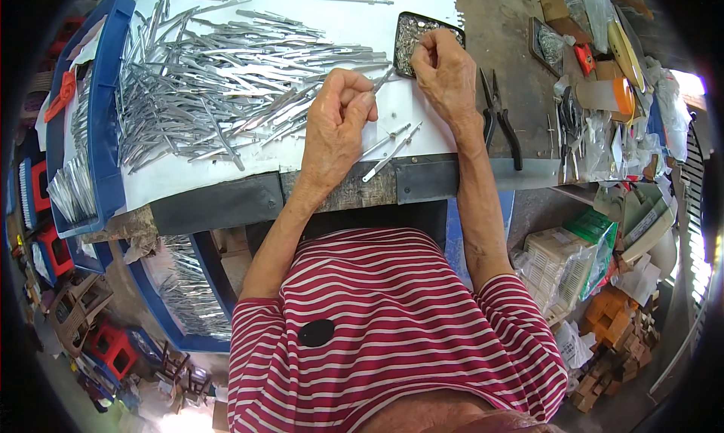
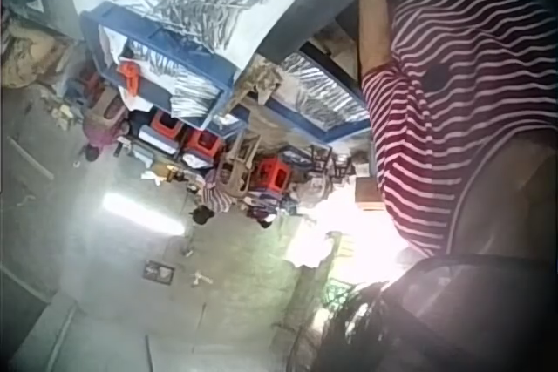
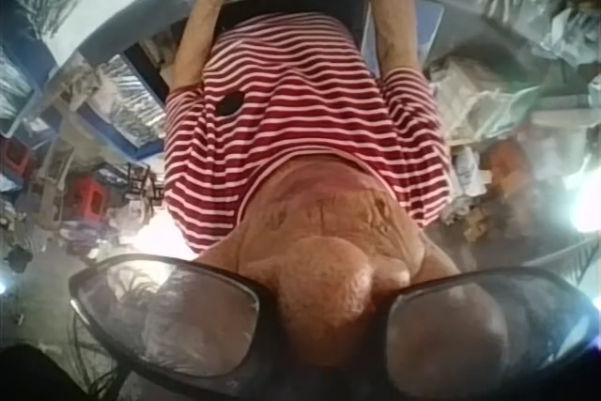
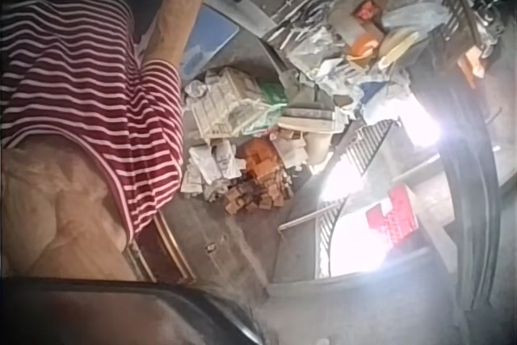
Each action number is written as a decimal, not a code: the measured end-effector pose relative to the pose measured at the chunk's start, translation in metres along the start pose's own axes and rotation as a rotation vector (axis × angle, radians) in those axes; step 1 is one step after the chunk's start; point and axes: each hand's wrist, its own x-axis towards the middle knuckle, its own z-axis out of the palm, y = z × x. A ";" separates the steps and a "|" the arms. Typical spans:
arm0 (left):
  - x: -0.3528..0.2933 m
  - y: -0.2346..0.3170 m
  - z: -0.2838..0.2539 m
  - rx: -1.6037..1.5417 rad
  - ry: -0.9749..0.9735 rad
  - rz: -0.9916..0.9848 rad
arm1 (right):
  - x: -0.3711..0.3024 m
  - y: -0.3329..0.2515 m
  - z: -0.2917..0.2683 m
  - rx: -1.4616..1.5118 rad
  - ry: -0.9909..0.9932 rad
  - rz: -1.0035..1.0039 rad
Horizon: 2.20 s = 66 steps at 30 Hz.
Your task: Manually inserting small rivets into metal clips using a template on a workshop bench.
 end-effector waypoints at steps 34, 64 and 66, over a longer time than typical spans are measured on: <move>-0.001 -0.005 -0.003 -0.155 -0.014 -0.071 | 0.002 0.003 -0.005 0.500 -0.115 0.230; 0.000 -0.008 -0.004 -0.328 -0.028 -0.131 | 0.002 0.000 -0.008 0.647 -0.140 0.346; 0.000 -0.008 -0.004 -0.333 -0.028 -0.131 | 0.002 -0.001 -0.009 0.673 -0.130 0.327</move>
